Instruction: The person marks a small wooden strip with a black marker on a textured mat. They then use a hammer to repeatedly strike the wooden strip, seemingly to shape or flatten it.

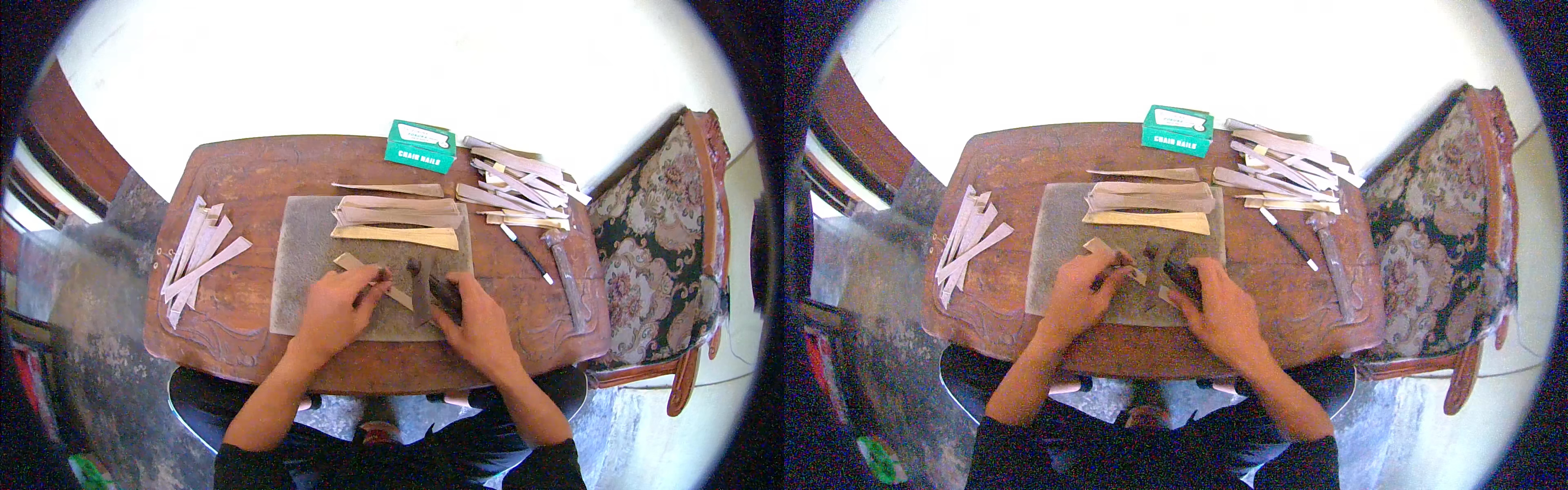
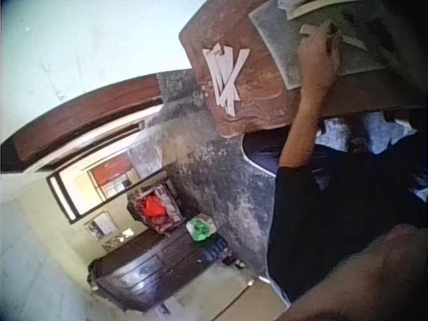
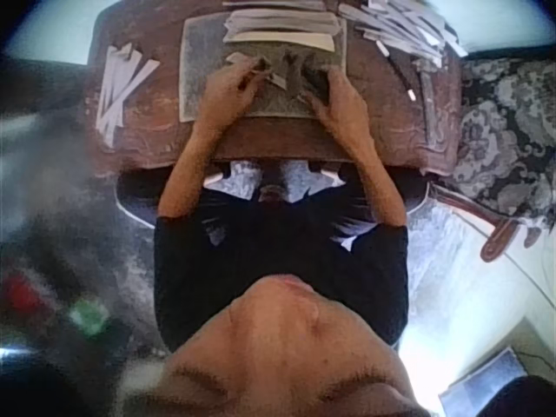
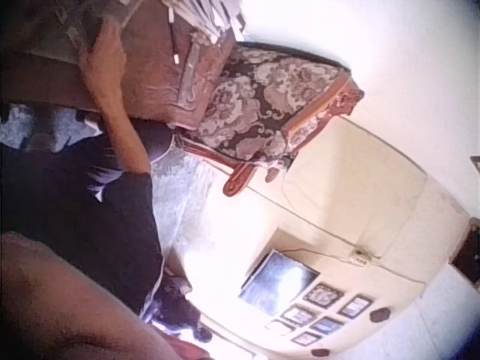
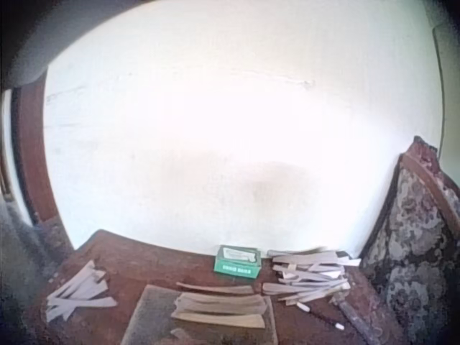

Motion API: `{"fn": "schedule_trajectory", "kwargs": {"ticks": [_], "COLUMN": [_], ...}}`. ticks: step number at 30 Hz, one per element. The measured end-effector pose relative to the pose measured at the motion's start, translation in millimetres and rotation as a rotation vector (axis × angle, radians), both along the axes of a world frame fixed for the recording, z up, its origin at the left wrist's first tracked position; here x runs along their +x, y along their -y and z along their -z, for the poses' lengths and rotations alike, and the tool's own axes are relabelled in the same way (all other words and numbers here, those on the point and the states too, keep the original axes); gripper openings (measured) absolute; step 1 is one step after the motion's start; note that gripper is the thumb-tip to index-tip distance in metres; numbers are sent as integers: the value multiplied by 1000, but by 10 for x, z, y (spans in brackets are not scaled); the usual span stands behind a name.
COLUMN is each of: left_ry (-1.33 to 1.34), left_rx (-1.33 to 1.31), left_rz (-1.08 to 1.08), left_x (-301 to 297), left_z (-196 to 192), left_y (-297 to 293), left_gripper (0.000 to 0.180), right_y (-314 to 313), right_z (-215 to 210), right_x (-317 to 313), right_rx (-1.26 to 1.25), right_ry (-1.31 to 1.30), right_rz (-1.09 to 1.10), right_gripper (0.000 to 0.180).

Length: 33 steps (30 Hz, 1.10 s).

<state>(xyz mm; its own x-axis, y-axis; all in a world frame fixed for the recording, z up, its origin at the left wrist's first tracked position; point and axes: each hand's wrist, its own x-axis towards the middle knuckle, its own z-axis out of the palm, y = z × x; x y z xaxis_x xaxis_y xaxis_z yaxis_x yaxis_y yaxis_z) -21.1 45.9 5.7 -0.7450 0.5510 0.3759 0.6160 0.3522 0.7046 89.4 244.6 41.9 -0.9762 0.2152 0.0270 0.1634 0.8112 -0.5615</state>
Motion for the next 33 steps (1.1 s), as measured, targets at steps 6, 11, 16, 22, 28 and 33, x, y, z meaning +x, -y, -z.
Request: {"fn": "schedule_trajectory", "kwargs": {"ticks": [6,11,16,22,28,33], "left_ry": [-54,-64,-67,-129,-63,-94], "left_rx": [22,48,69,86,85,77], "left_rz": [-18,-1,6,2,19,10], "left_x": [65,32,55,39,45,49], "left_z": [-45,1,7,53,14,1], "left_y": [-31,-30,-35,-51,-57,-52], "left_gripper": [20,20,19,19,16,19], "right_y": [12,49,166,166,179,185], "right_z": [-290,-706,-883,-819,-824,-828], "right_x": [-9,75,85,106,124,134], "right_rx": [-235,-172,-169,-137,-80,-99], "right_ry": [-85,-149,-175,-149,-184,-136], "right_rz": [61,31,-122,-129,-129,-106], "right_gripper": [34,29,28,30,29,28]}}
